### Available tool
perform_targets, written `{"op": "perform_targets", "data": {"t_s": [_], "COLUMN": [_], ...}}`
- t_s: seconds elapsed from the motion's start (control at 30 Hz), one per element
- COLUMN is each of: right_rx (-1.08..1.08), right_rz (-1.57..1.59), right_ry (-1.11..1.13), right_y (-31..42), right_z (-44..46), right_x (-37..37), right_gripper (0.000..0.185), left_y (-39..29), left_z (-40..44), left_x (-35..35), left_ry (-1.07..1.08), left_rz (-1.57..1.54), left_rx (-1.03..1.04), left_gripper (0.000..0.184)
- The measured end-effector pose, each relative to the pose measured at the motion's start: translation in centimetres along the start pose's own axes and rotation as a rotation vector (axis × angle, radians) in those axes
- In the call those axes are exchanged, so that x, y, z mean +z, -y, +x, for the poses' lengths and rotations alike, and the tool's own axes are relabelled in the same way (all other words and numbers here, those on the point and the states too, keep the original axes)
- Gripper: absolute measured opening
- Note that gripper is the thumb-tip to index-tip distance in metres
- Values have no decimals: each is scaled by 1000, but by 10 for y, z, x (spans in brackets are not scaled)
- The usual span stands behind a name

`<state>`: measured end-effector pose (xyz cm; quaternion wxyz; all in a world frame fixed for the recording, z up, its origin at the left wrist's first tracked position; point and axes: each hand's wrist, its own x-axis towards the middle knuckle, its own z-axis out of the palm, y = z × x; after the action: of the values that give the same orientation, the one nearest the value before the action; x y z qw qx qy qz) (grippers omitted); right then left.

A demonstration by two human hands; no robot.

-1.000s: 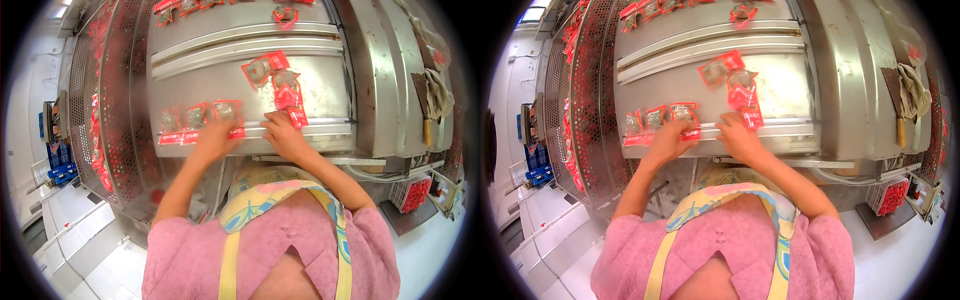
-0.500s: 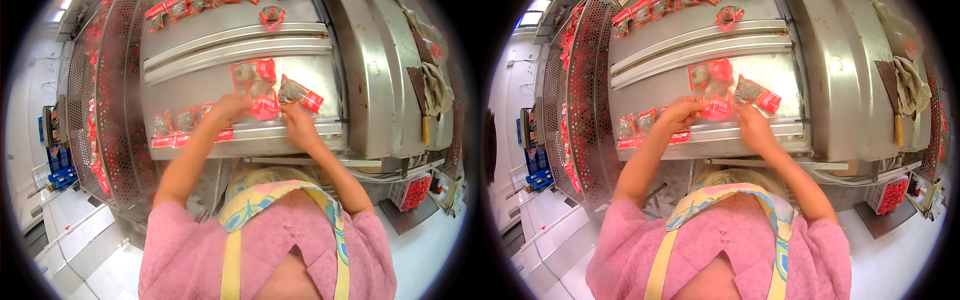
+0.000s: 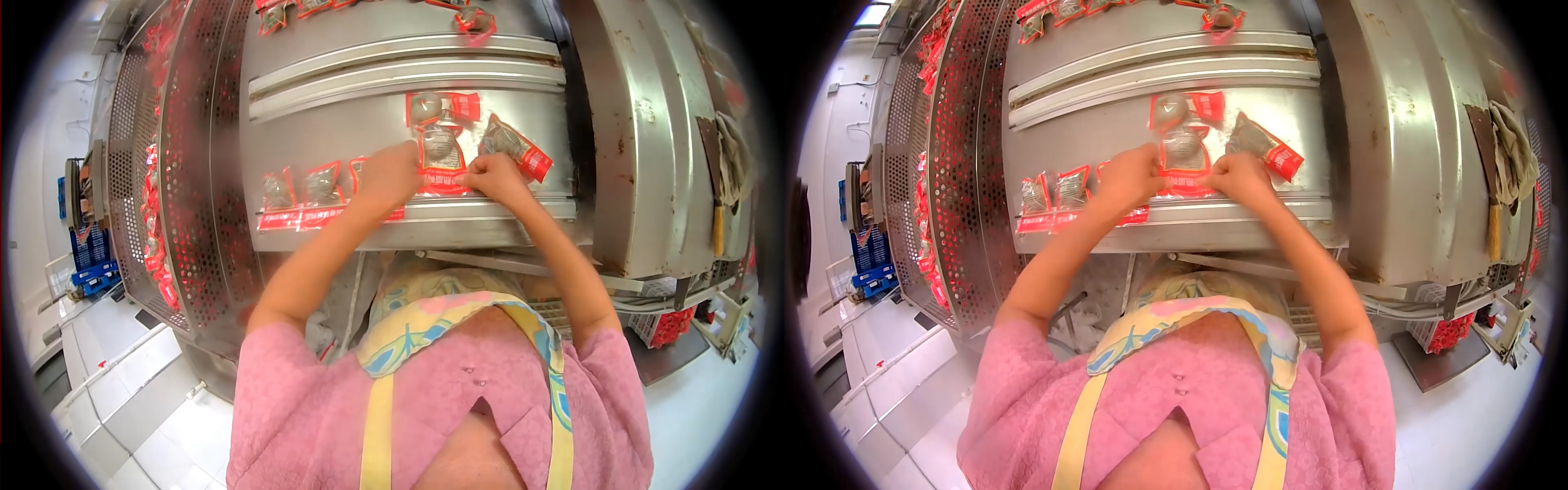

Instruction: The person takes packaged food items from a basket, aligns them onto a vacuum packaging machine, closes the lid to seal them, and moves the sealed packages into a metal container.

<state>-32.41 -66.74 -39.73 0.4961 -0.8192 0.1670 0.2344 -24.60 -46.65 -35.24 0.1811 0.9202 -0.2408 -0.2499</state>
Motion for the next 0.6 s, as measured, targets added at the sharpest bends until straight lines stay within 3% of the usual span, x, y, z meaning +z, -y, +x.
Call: {"op": "perform_targets", "data": {"t_s": [0.07,0.1,0.2,0.4,0.5,0.6], "right_rx": [-44,14,-95,-47,36,29], "right_rz": [-149,-154,-275,-52,162,-11], "right_ry": [-181,-160,-242,44,-86,-92], "right_y": [5,14,4,-10,-9,-7], "right_z": [-6,-11,-15,-9,-4,-6], "right_x": [11,11,25,11,17,17], "right_gripper": [32,31,30,28,25,23], "left_y": [-2,-2,-1,2,8,10], "left_z": [-1,-1,-3,-7,-6,-5], "left_x": [7,9,10,3,3,6], "left_ry": [-76,-43,60,141,76,24], "left_rz": [166,186,229,157,42,88], "left_rx": [53,25,-30,-86,-89,-69], "left_gripper": [36,37,41,40,34,29]}}
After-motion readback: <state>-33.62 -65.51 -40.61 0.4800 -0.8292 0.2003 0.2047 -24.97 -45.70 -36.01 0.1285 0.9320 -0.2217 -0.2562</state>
